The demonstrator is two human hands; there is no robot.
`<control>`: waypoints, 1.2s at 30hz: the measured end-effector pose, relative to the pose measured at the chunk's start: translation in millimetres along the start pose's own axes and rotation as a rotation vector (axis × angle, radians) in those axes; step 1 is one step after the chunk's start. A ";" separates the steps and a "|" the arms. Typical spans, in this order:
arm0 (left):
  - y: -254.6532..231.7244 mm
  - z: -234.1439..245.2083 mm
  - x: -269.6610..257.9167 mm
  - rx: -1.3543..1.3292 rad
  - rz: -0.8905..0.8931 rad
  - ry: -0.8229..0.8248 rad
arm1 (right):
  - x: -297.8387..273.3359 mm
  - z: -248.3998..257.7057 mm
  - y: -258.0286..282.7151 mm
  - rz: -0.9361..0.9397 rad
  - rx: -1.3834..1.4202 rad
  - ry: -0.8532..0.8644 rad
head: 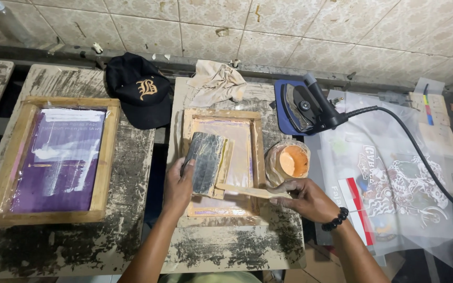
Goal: The person uses a squeegee to spread orange ink across a screen printing frame. They repeatedly pull the ink across the mesh and use a wooden stick to scrape excess ink from the squeegee back into the container.
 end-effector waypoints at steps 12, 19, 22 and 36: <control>15.3 16.6 -20.6 -0.024 0.002 0.040 | 35.6 30.3 16.4 0.018 -0.115 -0.211; 16.3 17.5 -36.0 -0.300 0.027 0.055 | 35.3 30.3 24.4 -0.009 -0.123 -0.327; 4.8 17.5 -40.3 -0.340 0.068 0.130 | 32.3 29.8 17.8 -0.029 -0.130 -0.350; -12.8 29.1 -19.0 -0.024 -0.366 0.128 | -9.2 28.5 23.1 0.002 0.025 -0.309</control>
Point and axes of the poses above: each hand's wrist, its own x-axis towards the middle knuckle, its own z-axis out of the back of the hand, y = z × x, the point moved 8 cm from there along x, towards the middle knuckle, and after that the axes turned 5 degrees about -y, right-handed, at the moved point
